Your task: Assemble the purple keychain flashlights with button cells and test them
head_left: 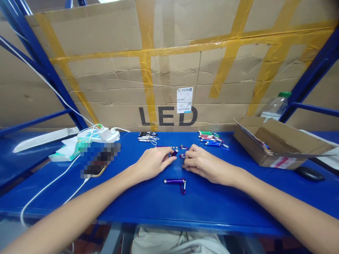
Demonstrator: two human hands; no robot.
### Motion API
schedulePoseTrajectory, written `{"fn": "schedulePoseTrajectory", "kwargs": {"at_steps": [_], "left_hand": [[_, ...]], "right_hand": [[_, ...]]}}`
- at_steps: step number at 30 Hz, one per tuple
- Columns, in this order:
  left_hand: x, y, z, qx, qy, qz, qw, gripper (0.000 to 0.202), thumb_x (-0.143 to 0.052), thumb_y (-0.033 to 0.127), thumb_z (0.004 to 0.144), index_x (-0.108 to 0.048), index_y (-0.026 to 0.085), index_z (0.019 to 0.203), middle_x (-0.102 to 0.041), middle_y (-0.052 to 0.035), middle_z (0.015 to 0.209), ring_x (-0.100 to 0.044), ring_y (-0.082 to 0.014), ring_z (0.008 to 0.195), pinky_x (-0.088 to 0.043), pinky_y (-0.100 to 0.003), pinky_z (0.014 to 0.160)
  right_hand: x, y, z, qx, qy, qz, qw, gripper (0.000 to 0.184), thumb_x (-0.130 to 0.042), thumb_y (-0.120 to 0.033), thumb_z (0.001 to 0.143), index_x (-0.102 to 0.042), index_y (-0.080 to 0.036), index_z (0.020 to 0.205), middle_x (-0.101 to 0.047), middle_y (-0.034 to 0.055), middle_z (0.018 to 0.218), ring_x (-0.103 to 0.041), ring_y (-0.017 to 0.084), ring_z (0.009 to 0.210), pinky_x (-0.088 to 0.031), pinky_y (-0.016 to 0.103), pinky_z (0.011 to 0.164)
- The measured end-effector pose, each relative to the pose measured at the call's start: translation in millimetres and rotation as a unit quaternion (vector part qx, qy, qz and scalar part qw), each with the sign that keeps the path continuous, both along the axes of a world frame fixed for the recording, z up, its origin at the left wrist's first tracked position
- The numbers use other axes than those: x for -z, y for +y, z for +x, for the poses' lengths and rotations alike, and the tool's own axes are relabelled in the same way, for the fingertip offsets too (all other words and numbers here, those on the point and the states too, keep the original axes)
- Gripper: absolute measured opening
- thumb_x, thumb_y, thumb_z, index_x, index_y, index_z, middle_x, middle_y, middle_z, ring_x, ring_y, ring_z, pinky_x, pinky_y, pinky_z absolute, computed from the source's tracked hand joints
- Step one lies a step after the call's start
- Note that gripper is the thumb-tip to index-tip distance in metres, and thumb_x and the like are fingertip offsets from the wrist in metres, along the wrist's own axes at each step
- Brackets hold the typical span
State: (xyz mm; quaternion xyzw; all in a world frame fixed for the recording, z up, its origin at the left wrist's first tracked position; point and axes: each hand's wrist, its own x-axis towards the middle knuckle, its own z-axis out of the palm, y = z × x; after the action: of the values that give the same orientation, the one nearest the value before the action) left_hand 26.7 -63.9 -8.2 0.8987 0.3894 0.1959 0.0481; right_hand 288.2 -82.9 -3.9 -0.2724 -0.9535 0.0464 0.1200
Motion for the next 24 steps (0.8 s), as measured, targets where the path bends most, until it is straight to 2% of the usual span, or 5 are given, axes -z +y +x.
{"fn": "schedulePoseTrajectory", "kwargs": {"at_steps": [7,12,15,20,24], "left_hand": [[-0.6,0.1,-0.9,0.014,0.023,0.007,1.000,0.028,-0.057,0.041,0.111,-0.071,0.021,0.125,-0.080,-0.0057,0.111,-0.077,-0.0251,0.099,-0.056,-0.032,0.083],[-0.2,-1.3,-0.4,0.028,0.027,0.002,0.999,0.028,-0.057,0.039,0.111,-0.071,0.021,0.126,-0.080,-0.0070,0.117,-0.077,-0.0257,0.102,-0.056,-0.034,0.086],[0.6,-2.1,0.0,0.045,0.029,0.004,0.999,0.027,-0.057,0.039,0.111,-0.071,0.020,0.125,-0.080,-0.0070,0.117,-0.077,-0.0267,0.104,-0.056,-0.034,0.087],[1.9,-2.9,0.0,0.080,0.026,0.000,0.996,0.024,-0.056,0.039,0.112,-0.071,0.021,0.117,-0.080,-0.0059,0.111,-0.077,-0.0255,0.103,-0.055,-0.032,0.086],[2.6,-3.4,-0.6,0.091,0.032,0.011,0.995,0.025,-0.052,0.038,0.113,-0.070,0.021,0.120,-0.079,-0.0066,0.121,-0.076,-0.0272,0.111,-0.056,-0.034,0.092]], "right_hand": [[-2.7,-0.1,0.8,0.033,0.019,0.014,0.999,0.016,-0.053,-0.022,0.111,-0.063,-0.020,0.098,-0.065,0.0088,0.101,-0.048,0.027,0.094,-0.043,0.039,0.081],[-2.8,-0.6,-0.1,0.065,0.090,0.050,0.993,0.014,-0.047,-0.022,0.114,-0.059,-0.021,0.106,-0.066,0.0083,0.101,-0.049,0.026,0.093,-0.044,0.038,0.082],[-1.2,-2.0,-1.3,0.063,0.137,0.055,0.987,0.010,-0.050,-0.024,0.113,-0.059,-0.022,0.109,-0.068,0.0081,0.107,-0.052,0.026,0.099,-0.046,0.037,0.085],[2.2,-2.3,-1.5,0.033,0.172,0.067,0.982,0.009,-0.055,-0.025,0.112,-0.063,-0.024,0.110,-0.070,0.0070,0.103,-0.057,0.025,0.099,-0.049,0.036,0.084],[0.6,-2.7,-2.8,0.020,0.190,0.089,0.978,0.010,-0.057,-0.023,0.111,-0.067,-0.023,0.109,-0.072,0.0074,0.102,-0.057,0.026,0.099,-0.050,0.037,0.084]]}}
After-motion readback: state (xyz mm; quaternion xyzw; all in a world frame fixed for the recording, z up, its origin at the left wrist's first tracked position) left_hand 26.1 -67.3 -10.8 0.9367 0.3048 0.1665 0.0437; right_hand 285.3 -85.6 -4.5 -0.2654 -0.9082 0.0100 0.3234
